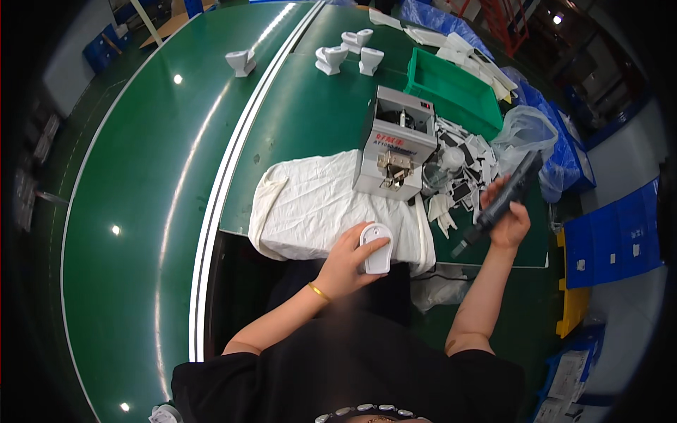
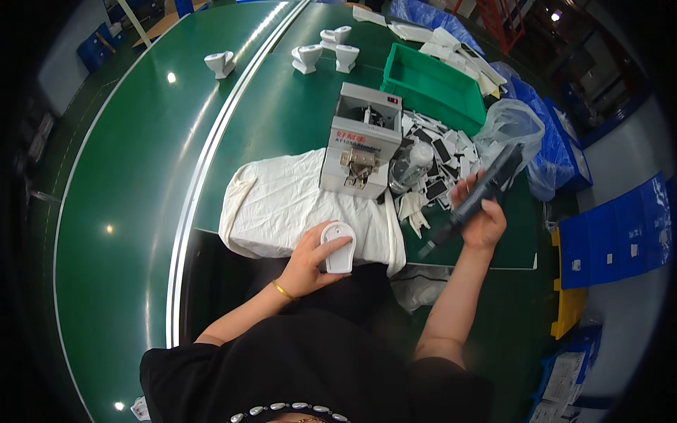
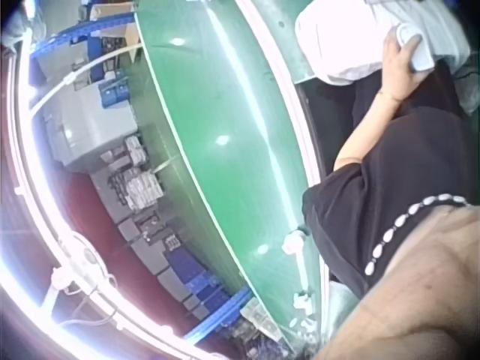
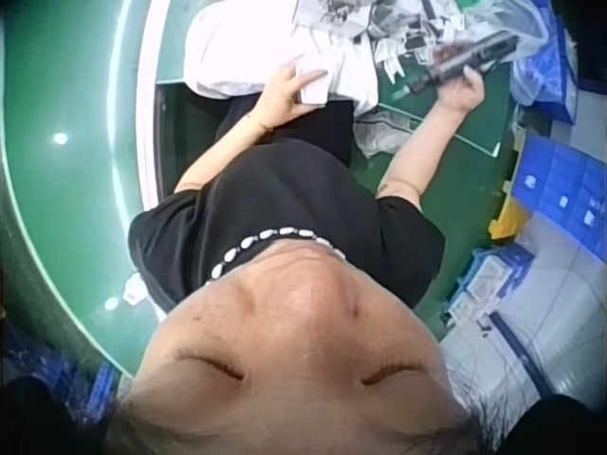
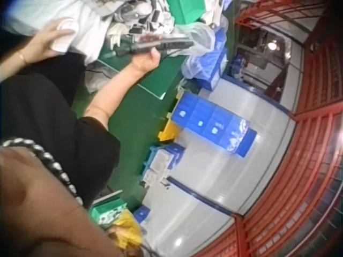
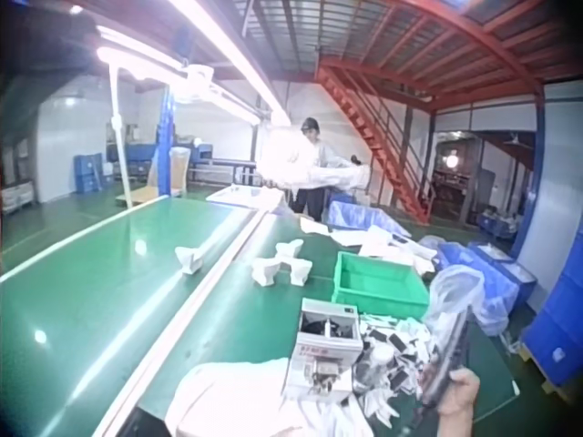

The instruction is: Assembling plastic device housings by inserting components and securing them with an electric screwdriver.

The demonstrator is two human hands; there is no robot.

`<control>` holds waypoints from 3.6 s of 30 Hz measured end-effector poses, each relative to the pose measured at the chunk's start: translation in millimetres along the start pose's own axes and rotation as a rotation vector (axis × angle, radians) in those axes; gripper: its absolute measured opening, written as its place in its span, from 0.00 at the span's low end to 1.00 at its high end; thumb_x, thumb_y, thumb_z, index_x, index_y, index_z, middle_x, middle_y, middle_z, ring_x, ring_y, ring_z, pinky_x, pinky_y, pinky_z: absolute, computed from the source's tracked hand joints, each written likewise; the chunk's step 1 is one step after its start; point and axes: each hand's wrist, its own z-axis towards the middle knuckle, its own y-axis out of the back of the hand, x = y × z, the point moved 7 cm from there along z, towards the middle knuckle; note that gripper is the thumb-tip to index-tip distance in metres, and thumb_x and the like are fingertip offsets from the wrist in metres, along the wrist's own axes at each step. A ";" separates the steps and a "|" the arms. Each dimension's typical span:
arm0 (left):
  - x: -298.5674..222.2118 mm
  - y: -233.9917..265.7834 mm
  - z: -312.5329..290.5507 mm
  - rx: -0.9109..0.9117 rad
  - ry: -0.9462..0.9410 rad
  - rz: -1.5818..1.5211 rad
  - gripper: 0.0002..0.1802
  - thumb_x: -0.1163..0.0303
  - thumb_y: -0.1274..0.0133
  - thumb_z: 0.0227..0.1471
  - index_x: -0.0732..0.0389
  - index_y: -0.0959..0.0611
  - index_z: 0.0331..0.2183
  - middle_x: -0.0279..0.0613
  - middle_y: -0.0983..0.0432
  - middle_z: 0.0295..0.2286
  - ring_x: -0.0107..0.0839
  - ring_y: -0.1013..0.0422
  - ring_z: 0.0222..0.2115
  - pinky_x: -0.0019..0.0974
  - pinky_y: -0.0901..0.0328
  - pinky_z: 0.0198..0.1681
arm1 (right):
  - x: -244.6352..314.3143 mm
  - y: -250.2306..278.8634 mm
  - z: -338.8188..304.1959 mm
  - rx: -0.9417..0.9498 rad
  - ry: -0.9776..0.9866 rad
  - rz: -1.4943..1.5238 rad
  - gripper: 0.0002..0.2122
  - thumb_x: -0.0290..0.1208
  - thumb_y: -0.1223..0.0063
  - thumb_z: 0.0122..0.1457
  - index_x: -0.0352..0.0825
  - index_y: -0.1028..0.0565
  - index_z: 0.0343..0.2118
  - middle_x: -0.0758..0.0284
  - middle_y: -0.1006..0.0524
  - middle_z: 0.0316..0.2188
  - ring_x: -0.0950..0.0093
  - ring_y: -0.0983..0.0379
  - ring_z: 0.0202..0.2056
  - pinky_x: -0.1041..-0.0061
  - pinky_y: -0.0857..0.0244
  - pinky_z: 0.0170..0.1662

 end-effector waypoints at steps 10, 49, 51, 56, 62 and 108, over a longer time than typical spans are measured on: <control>-1.5 1.8 3.4 0.001 0.004 -0.037 0.38 0.63 0.29 0.34 0.52 0.23 0.52 0.55 0.34 0.52 0.54 0.37 0.54 0.47 0.40 0.57 | -53.0 -146.6 58.8 0.207 0.266 -0.369 0.28 0.12 0.50 0.51 0.35 0.40 0.57 0.61 0.30 0.45 0.65 0.31 0.49 0.59 0.41 0.60; -0.2 2.3 0.4 -0.004 0.006 -0.053 0.40 0.64 0.28 0.33 0.51 0.22 0.52 0.54 0.34 0.53 0.54 0.37 0.55 0.47 0.41 0.57 | -85.3 -179.5 76.7 0.088 0.415 -0.714 0.19 0.25 0.38 0.56 0.29 0.32 0.48 0.69 0.25 0.24 0.78 0.27 0.24 0.77 0.31 0.32; 0.1 1.6 -0.4 0.000 0.010 -0.053 0.40 0.64 0.28 0.33 0.51 0.22 0.52 0.54 0.34 0.53 0.54 0.37 0.55 0.47 0.41 0.57 | -85.3 -181.1 76.0 0.095 0.425 -0.734 0.18 0.24 0.38 0.56 0.29 0.32 0.48 0.68 0.26 0.24 0.77 0.27 0.23 0.77 0.31 0.30; 0.9 1.5 -0.2 -0.004 0.006 -0.024 0.39 0.63 0.28 0.33 0.51 0.22 0.52 0.54 0.34 0.54 0.54 0.38 0.55 0.48 0.41 0.57 | -86.2 -184.8 75.8 0.113 0.425 -0.705 0.15 0.22 0.41 0.57 0.29 0.31 0.46 0.67 0.26 0.23 0.77 0.28 0.22 0.76 0.32 0.28; 4.2 -1.7 -0.5 -0.003 -0.011 -0.016 0.38 0.64 0.27 0.30 0.47 0.19 0.49 0.53 0.33 0.54 0.55 0.38 0.56 0.48 0.41 0.57 | -83.7 -183.4 58.1 0.151 0.369 -0.706 0.14 0.20 0.45 0.57 0.29 0.33 0.46 0.66 0.29 0.21 0.75 0.30 0.21 0.72 0.32 0.29; 7.9 -3.2 0.1 0.025 -0.022 -0.063 0.35 0.62 0.29 0.34 0.47 0.19 0.49 0.56 0.34 0.53 0.58 0.38 0.55 0.50 0.39 0.57 | -112.2 -192.5 -13.0 0.331 0.306 -0.892 0.18 0.19 0.48 0.57 0.29 0.39 0.48 0.64 0.29 0.24 0.75 0.30 0.23 0.69 0.32 0.32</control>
